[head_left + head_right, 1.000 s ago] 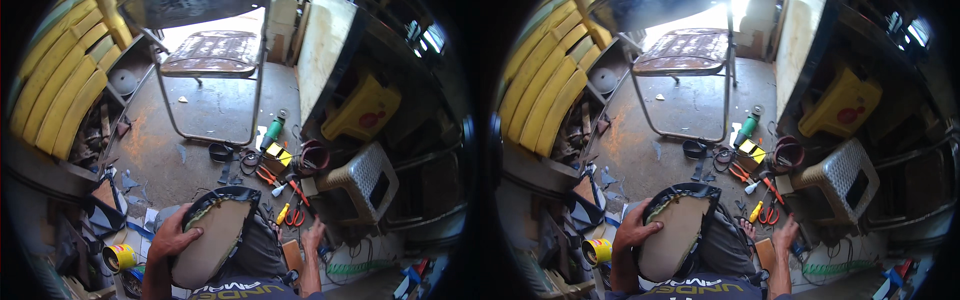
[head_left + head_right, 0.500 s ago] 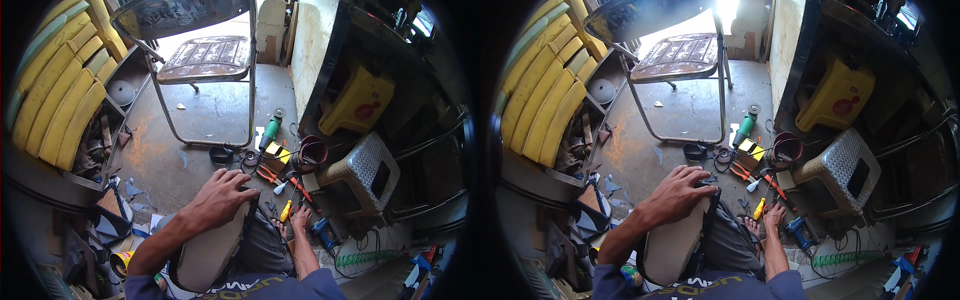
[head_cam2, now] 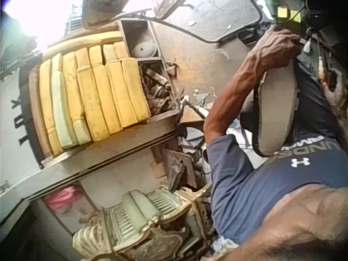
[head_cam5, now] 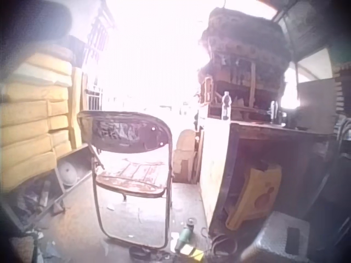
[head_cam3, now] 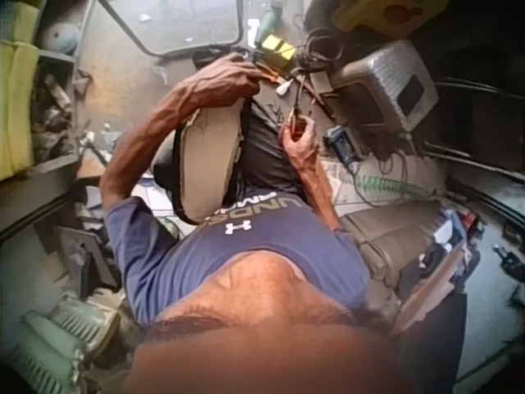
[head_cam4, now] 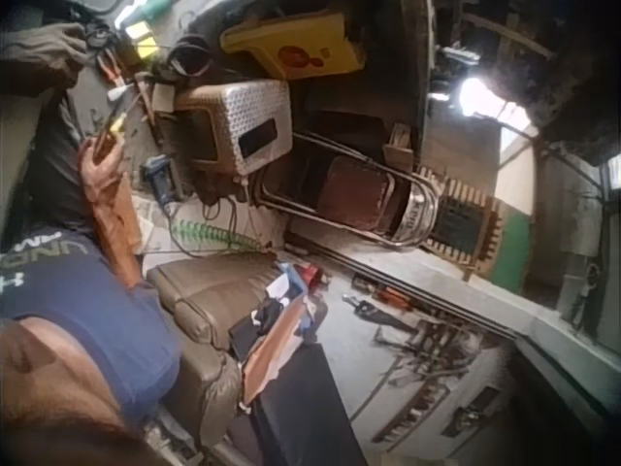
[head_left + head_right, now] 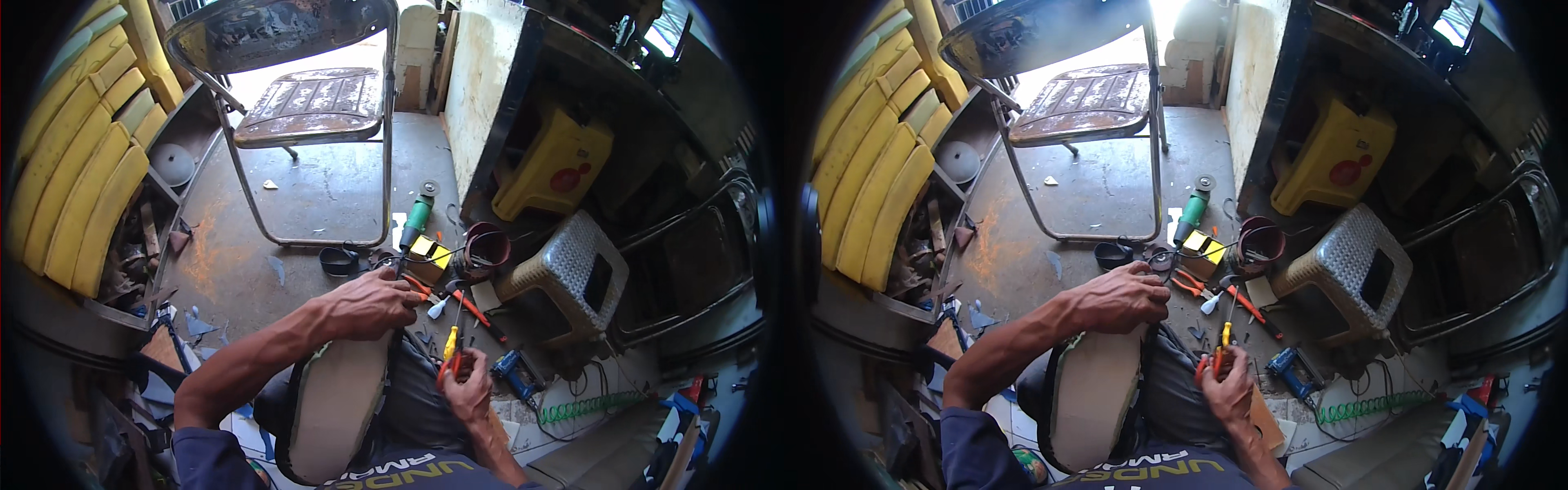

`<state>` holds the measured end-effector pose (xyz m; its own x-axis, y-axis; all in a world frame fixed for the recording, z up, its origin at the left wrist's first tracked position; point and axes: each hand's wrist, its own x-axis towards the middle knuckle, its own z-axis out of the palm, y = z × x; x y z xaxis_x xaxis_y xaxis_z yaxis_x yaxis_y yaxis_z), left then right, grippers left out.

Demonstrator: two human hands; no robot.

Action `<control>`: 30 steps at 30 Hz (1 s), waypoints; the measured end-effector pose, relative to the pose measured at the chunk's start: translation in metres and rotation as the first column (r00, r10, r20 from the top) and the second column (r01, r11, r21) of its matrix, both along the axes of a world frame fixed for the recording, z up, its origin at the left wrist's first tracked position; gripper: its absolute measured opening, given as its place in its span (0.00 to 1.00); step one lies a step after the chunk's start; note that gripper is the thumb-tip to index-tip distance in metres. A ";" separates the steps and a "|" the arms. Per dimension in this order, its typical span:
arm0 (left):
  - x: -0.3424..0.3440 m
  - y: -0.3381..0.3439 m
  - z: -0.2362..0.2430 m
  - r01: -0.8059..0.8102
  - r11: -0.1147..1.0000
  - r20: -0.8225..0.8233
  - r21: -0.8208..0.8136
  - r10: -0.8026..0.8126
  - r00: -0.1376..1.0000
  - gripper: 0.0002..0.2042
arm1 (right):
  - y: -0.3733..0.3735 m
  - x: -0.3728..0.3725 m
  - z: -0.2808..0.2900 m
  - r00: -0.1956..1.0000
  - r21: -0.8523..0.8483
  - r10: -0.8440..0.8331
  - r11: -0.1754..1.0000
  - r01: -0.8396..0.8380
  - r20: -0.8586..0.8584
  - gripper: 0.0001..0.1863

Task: The person attaches a new fabric cover to a foam seat using a pneumatic stapler, trims away the excess material with scissors, and then smooths a metal edge using an angle grinder.

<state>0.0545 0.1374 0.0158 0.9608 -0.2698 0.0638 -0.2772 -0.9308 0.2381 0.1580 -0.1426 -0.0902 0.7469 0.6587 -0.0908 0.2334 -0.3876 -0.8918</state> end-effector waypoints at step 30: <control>-0.012 0.028 0.028 -0.462 0.831 0.276 -0.309 0.543 0.793 0.12 | 0.043 -0.040 0.011 0.710 -0.058 0.288 0.942 -0.330 0.643 0.24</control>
<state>0.0428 0.1659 0.0441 0.8614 0.3048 0.4063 0.1154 -0.8964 0.4279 0.1179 -0.0996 -0.0793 0.3694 0.8514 0.3724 0.8486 -0.1459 -0.5085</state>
